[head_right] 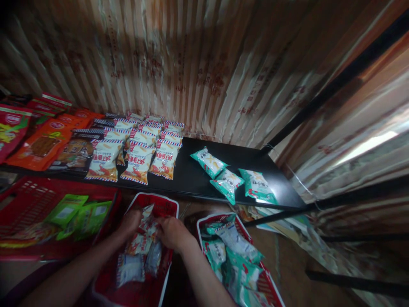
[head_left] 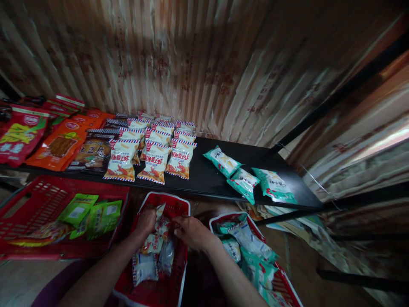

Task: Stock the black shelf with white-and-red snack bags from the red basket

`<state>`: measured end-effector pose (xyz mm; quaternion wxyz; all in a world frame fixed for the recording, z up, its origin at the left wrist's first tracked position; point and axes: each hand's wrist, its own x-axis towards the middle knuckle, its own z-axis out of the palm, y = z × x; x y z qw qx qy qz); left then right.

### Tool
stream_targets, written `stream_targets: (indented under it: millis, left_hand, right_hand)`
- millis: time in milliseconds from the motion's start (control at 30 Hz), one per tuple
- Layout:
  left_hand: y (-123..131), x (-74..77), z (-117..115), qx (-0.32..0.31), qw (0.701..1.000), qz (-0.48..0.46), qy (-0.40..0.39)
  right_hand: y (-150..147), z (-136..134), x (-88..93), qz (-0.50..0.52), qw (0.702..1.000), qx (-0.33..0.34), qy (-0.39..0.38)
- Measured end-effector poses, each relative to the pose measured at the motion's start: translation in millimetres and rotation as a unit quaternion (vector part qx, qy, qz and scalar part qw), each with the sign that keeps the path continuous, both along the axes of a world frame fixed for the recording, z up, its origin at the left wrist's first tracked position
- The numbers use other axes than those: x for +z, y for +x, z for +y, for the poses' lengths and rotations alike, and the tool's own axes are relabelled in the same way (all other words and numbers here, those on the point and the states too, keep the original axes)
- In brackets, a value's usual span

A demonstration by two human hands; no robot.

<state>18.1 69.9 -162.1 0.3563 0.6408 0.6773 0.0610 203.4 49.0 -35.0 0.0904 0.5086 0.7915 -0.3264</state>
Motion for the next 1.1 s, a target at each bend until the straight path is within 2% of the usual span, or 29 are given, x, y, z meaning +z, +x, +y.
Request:
stream_targets:
  millis: [133,233,333,433,533,633,733,800,933,1000,1100]
  left_hand:
    - [-4,38.6,-8,-0.010,0.999,-0.009,0.035]
    - [-16,68.5,-25,-0.022,0.997,-0.051,0.051]
    - [-33,91.3,-44,0.003,0.982,-0.179,0.060]
    - [-47,106.2,-54,0.034,0.964,-0.259,0.060]
    - [-51,117.0,-55,0.062,0.950,-0.301,0.056]
    - [-48,122.4,-52,0.099,0.927,-0.359,0.043]
    - [-42,117.5,-50,0.141,0.894,-0.424,0.028]
    - [-38,109.6,-49,0.174,0.868,-0.465,0.013]
    - [-30,96.1,-46,0.237,0.828,-0.508,-0.015]
    - [-27,94.6,-44,0.241,0.831,-0.501,-0.030]
    - [-25,96.4,-41,0.210,0.844,-0.489,-0.065]
  right_hand:
    - [-1,1,-1.2,-0.006,0.999,-0.017,0.036]
    - [1,0,-3.4,0.028,0.995,-0.066,0.064]
    - [3,-3,-3.0,0.104,0.984,-0.131,0.060]
    - [3,-9,0.2,0.219,0.959,-0.180,-0.006]
    - [-2,-19,5.1,0.369,0.891,-0.222,-0.144]
    - [-10,-29,9.0,0.448,0.809,-0.264,-0.273]
    - [-16,-33,8.2,0.475,0.777,-0.288,-0.298]
    - [-18,-32,5.1,0.475,0.773,-0.309,-0.286]
    - [-17,-25,-3.7,0.439,0.789,-0.346,-0.256]
    - [-15,-21,-8.6,0.429,0.799,-0.347,-0.237]
    - [-11,-16,-17.2,0.413,0.817,-0.338,-0.217]
